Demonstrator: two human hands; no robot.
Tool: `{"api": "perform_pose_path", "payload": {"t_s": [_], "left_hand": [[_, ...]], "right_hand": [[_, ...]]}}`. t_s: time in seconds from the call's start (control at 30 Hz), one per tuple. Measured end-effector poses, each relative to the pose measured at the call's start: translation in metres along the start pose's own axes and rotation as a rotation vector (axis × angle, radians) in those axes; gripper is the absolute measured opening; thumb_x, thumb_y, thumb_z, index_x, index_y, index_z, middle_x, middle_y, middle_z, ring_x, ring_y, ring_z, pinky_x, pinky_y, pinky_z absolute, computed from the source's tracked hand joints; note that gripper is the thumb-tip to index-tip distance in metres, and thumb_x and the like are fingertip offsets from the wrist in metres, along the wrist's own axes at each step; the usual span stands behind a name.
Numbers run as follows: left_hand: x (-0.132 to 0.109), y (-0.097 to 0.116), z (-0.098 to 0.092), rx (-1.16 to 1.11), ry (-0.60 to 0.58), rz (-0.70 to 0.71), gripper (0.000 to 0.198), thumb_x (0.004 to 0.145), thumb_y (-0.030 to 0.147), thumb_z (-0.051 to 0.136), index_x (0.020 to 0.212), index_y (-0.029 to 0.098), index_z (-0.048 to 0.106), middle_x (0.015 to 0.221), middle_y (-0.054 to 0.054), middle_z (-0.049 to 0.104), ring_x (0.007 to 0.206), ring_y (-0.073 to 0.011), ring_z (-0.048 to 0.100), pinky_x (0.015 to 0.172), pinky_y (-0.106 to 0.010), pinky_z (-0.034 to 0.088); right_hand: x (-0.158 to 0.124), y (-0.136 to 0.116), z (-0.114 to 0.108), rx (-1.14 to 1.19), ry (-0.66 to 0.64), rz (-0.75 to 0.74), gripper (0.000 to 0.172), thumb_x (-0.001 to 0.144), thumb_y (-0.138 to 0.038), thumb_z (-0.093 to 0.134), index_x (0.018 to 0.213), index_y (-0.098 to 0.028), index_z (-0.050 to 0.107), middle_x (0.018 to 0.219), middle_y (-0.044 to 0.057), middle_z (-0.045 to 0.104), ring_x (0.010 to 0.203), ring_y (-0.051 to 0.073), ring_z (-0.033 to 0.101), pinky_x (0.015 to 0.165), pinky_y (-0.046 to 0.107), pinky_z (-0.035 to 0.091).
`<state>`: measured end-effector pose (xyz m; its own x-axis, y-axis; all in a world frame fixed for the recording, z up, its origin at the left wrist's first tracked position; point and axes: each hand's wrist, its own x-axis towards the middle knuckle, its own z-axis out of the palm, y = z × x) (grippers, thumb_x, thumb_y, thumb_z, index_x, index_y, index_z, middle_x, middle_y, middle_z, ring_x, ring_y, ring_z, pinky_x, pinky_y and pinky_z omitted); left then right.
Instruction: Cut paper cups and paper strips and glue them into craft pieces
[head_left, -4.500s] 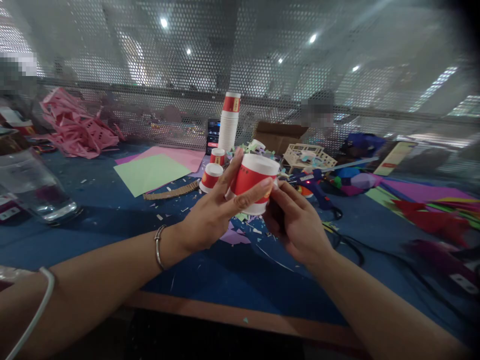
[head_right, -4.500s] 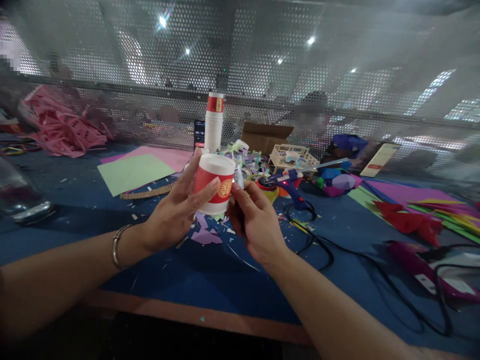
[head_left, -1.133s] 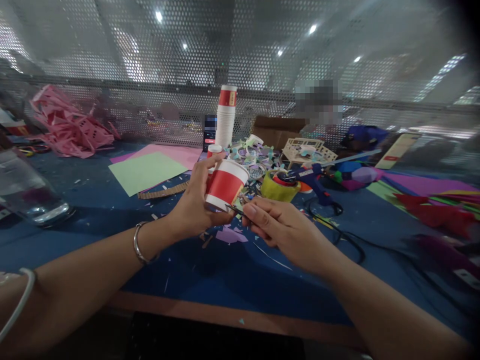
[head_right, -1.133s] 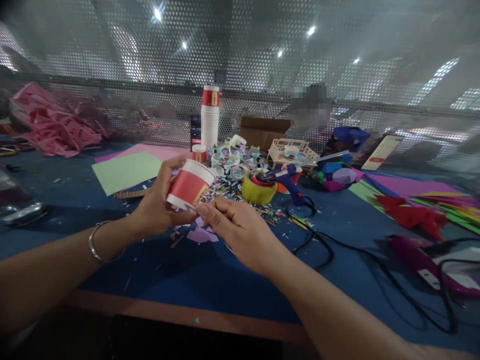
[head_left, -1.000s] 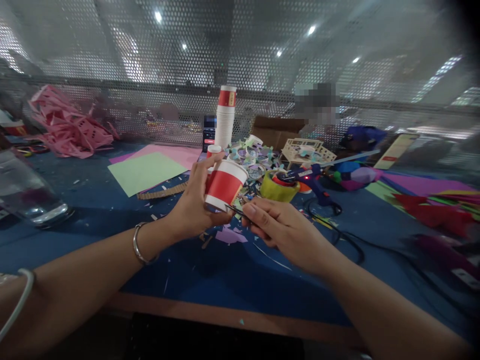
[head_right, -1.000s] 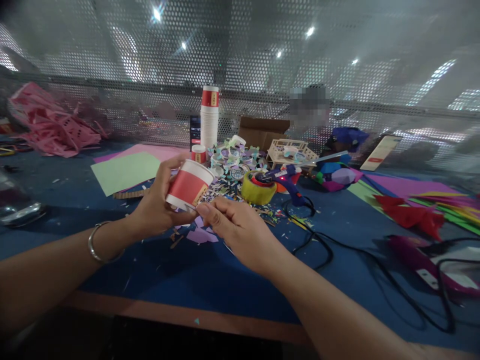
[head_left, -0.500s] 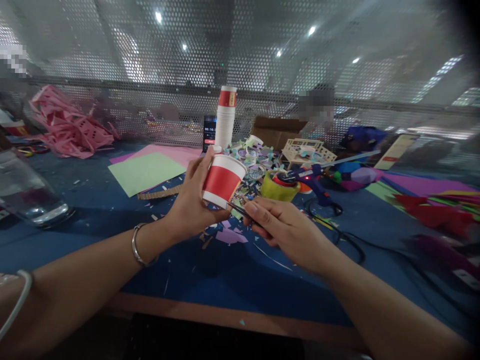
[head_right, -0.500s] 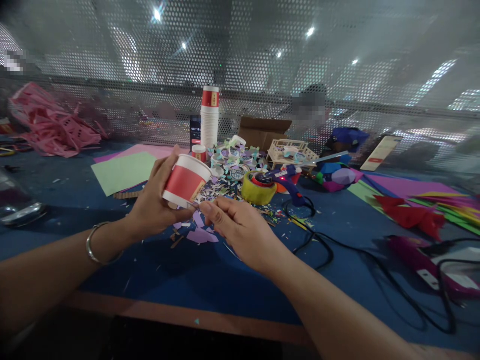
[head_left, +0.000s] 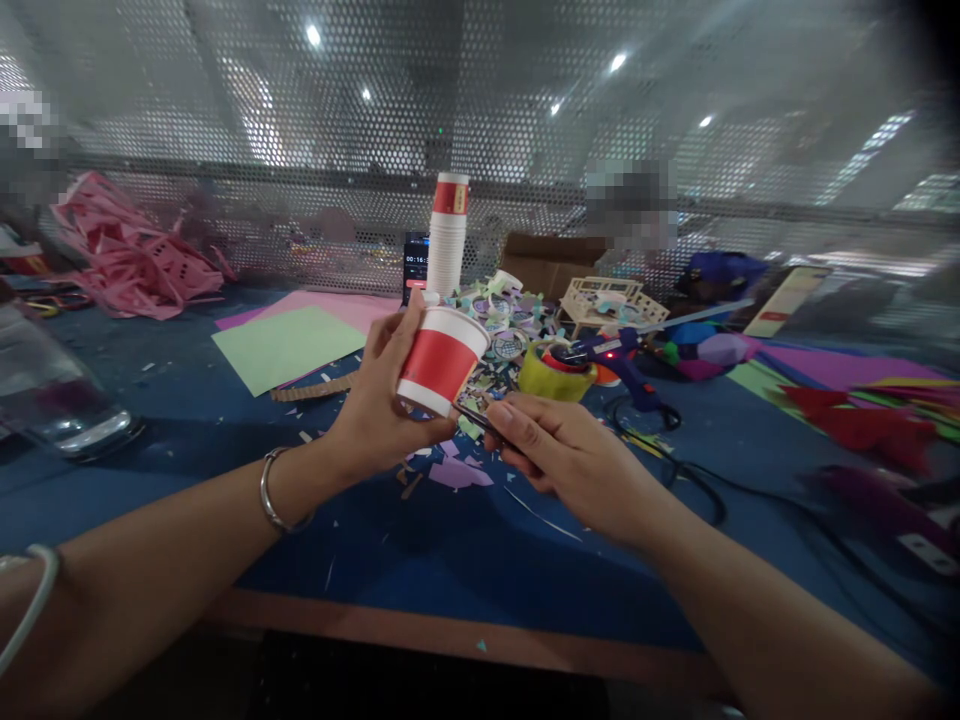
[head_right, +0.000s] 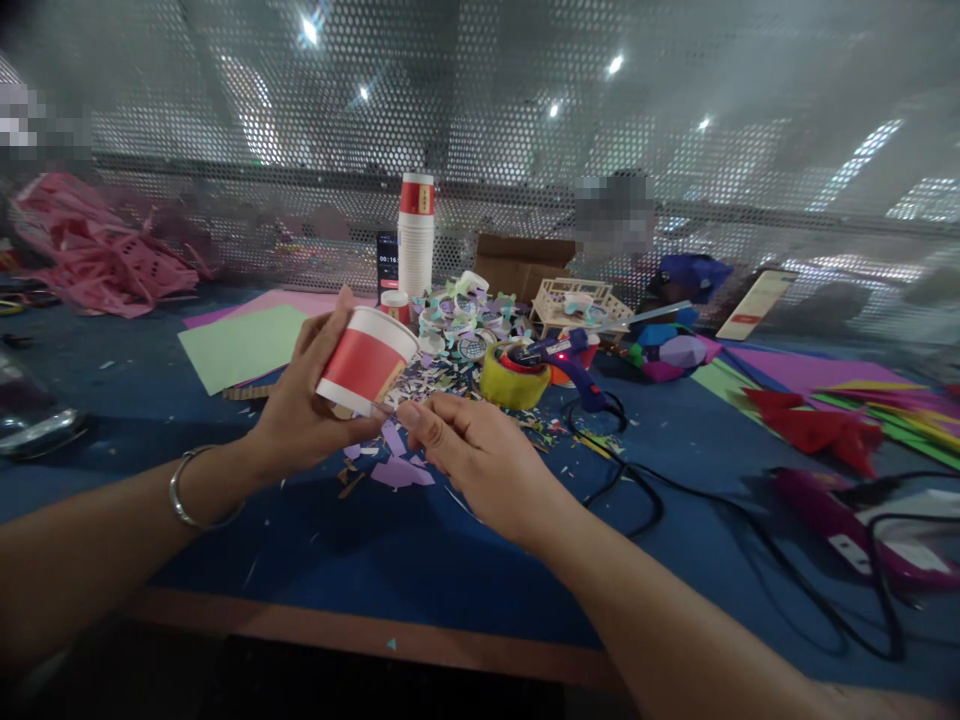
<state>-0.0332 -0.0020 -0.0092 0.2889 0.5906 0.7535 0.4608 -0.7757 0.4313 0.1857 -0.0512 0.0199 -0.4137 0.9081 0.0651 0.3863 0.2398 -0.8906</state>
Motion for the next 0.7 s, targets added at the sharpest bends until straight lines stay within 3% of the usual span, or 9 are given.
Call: {"api": "perform_pose_path", "payload": {"t_s": [0.5,0.7], "left_hand": [[-0.006,0.006,0.006,0.007,-0.001,-0.045,0.114,0.056,0.022,0.082,0.154,0.032,0.027,0.14,-0.012,0.037,0.13,-0.0373,0.04,0.11,-0.058,0.041],[-0.011,0.011,0.015,-0.038,-0.102,-0.028,0.112,0.059,0.021,0.078,0.157,0.028,0.024,0.141,-0.015,0.038,0.134,-0.0411,0.038,0.112,-0.066,0.036]], "right_hand": [[0.001,0.003,0.001,-0.034,-0.003,-0.001,0.052,0.096,-0.065,0.046,0.076,-0.02,0.059,0.059,-0.004,0.042,0.05,0.008,0.035,0.045,0.023,0.025],[0.003,0.002,0.008,0.031,-0.053,-0.015,0.05,0.097,-0.064,0.044,0.074,-0.021,0.052,0.061,-0.005,0.041,0.049,0.008,0.032,0.045,0.023,0.024]]}}
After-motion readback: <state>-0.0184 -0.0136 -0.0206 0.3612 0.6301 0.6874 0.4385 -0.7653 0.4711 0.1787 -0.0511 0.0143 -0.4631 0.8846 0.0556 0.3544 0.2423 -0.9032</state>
